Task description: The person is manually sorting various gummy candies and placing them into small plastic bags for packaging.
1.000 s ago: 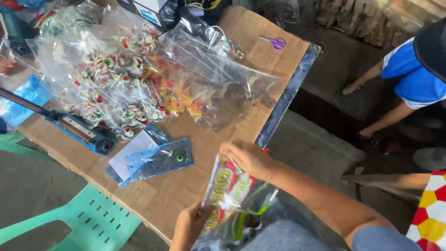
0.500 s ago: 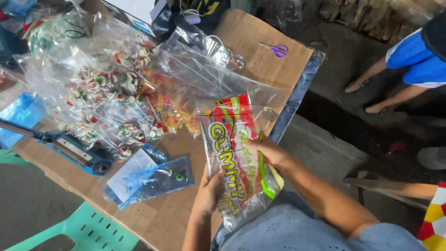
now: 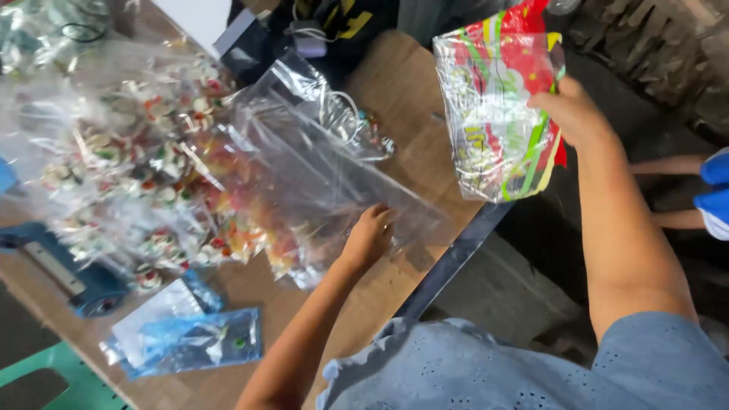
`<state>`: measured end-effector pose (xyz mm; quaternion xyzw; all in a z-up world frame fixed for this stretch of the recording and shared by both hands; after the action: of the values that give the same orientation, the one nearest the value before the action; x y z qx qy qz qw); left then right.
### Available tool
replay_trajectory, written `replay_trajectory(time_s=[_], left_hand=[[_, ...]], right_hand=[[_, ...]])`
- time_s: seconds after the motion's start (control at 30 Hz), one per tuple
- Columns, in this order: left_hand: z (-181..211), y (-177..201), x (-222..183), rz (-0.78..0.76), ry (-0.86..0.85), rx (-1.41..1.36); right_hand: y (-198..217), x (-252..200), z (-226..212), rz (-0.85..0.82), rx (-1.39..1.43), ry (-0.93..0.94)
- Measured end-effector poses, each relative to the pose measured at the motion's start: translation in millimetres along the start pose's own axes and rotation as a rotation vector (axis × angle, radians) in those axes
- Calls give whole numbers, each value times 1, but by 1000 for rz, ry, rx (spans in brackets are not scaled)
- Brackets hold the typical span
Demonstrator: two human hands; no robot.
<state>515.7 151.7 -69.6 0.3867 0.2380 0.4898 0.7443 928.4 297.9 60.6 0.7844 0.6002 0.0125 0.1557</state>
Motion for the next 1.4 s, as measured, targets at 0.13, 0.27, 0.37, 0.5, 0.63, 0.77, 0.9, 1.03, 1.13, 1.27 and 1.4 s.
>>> replay_trajectory(time_s=[0.13, 0.27, 0.37, 0.5, 0.63, 0.77, 0.9, 1.03, 1.13, 1.27, 1.4], left_hand=[[4, -63, 125, -132, -237, 388], [-14, -75, 212, -277, -104, 751], [-22, -25, 217, -619, 160, 911], [-55, 14, 189, -510, 183, 932], [-56, 19, 172, -252, 175, 873], [-78, 5, 168, 161, 56, 645], [-52, 7, 155, 533, -82, 532], [8, 49, 127, 453, 30, 599], [11, 42, 82, 370, 84, 450], [-27, 43, -14, 428, 434, 377], [-66, 61, -128, 626, 941, 444]], right_hand=[[-17, 49, -52, -104, -55, 147], [-27, 110, -57, -158, -104, 128], [-53, 132, -55, -222, -96, 59], [-109, 159, -16, -343, -153, 36], [-180, 180, 72, -487, -272, 108], [-234, 124, 60, -498, -300, -29], [-269, 149, 162, -383, -296, 192], [-250, 85, 54, -266, -734, 68], [-252, 47, 42, -123, -806, 375], [-261, 50, 111, -347, -1000, 699], [-269, 47, 77, -222, -831, 905]])
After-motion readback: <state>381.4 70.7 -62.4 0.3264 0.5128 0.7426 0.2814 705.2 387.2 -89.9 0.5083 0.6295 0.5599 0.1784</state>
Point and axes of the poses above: each hand's wrist, its own x-axis towards the middle knuckle, its own y-axis out of the back of the hand, z = x × y, the point moved 3 cm from there along x, towards the middle knuckle, and after that the axes turned 6 degrees about x, right-handed, at the moved point
